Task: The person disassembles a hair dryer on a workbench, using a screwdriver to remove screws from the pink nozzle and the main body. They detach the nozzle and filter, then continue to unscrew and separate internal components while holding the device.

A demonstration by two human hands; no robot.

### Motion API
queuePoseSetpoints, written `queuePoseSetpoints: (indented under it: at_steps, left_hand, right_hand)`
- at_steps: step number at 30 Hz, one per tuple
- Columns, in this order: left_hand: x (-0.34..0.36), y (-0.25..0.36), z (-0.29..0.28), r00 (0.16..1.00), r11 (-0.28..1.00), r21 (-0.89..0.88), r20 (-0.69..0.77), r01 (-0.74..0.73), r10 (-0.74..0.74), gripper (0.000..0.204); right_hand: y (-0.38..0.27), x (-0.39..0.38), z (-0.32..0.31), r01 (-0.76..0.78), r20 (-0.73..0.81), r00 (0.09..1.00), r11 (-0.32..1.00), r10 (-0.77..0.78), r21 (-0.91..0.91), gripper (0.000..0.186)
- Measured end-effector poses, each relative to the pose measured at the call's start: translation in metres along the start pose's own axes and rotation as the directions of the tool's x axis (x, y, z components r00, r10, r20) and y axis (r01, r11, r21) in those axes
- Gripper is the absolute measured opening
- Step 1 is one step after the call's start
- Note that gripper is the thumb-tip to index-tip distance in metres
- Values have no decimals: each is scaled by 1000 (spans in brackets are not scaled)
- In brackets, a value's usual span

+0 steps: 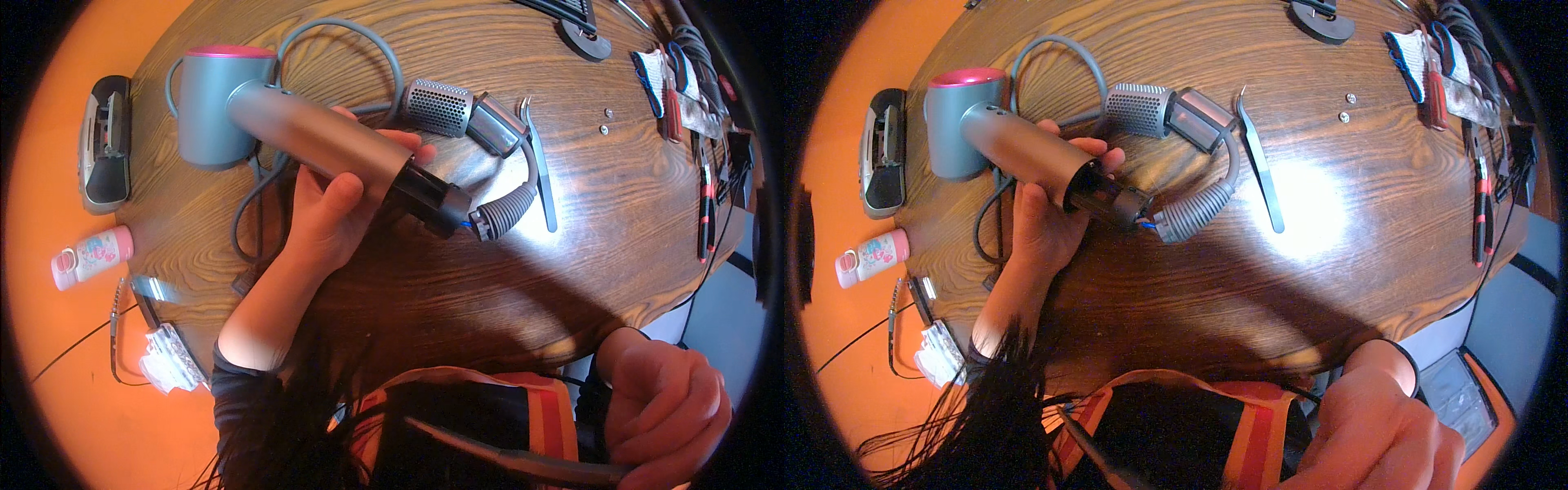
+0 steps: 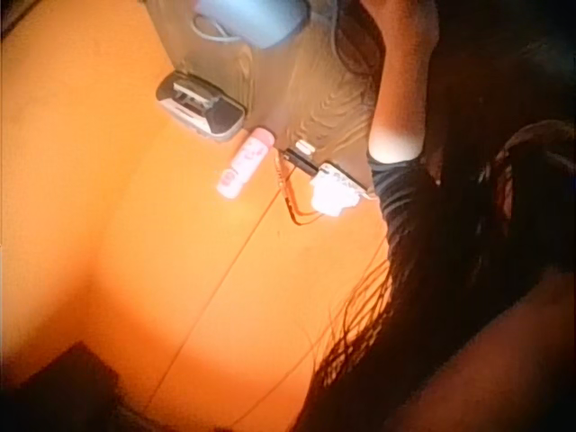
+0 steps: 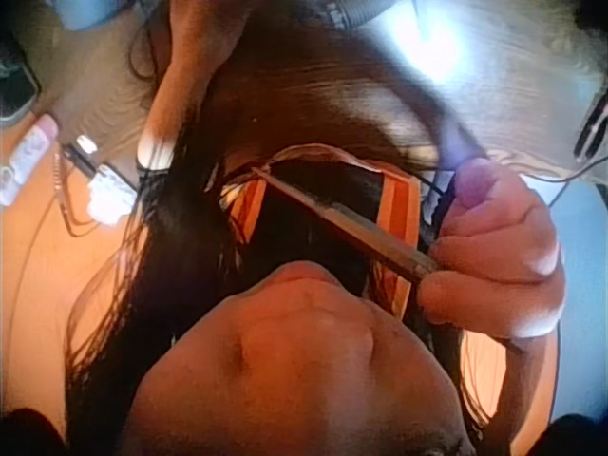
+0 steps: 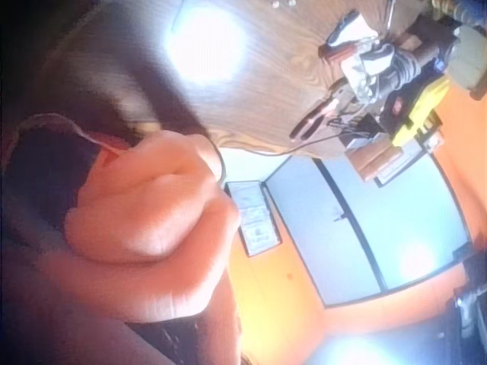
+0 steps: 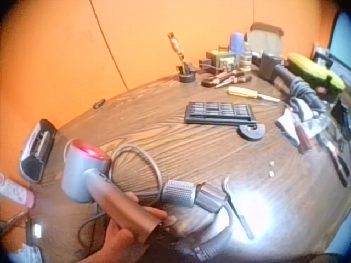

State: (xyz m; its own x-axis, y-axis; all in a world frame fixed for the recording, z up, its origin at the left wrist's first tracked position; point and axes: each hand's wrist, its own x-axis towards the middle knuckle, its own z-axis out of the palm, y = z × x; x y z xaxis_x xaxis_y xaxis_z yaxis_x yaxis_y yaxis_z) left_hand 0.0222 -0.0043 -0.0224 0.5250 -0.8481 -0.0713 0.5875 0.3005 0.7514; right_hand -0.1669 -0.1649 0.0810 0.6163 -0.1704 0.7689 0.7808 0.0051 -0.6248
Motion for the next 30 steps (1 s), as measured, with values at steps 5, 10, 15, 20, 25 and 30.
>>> queuePoseSetpoints:
  at_steps: [5, 10, 15, 20, 25, 30]
  left_hand:
    - [-1, 1, -1, 1000, 1000, -3, -14, 18, -18, 61]
    - [0, -1, -1, 1000, 1000, -1, -2, 16, -16, 62]
    - [-1, 1, -1, 1000, 1000, 27, -18, 12, -11, 63]
    - [-2, 0, 1, 999, 1000, 14, -33, 13, -13, 64]
    - [-1, 2, 0, 999, 999, 26, -29, 21, -20, 64]
    - [-1, 0, 0, 1000, 1000, 13, -25, 11, -10, 62]
  right_hand:
    - [2, 3, 18, -7, -117, 993, 999, 2, -42, 32]
    - [-7, 40, 17, -409, -5, 906, 870, 424, -274, 32]
    - [18, 15, 7, 149, -19, 989, 989, -149, 8, 46]
    - [9, -3, 14, 22, 14, 1000, 999, -22, -32, 38]
    - [14, 0, 19, 119, -137, 982, 991, -127, -64, 32]
    - [19, -1, 17, 168, -157, 972, 984, -175, -56, 35]
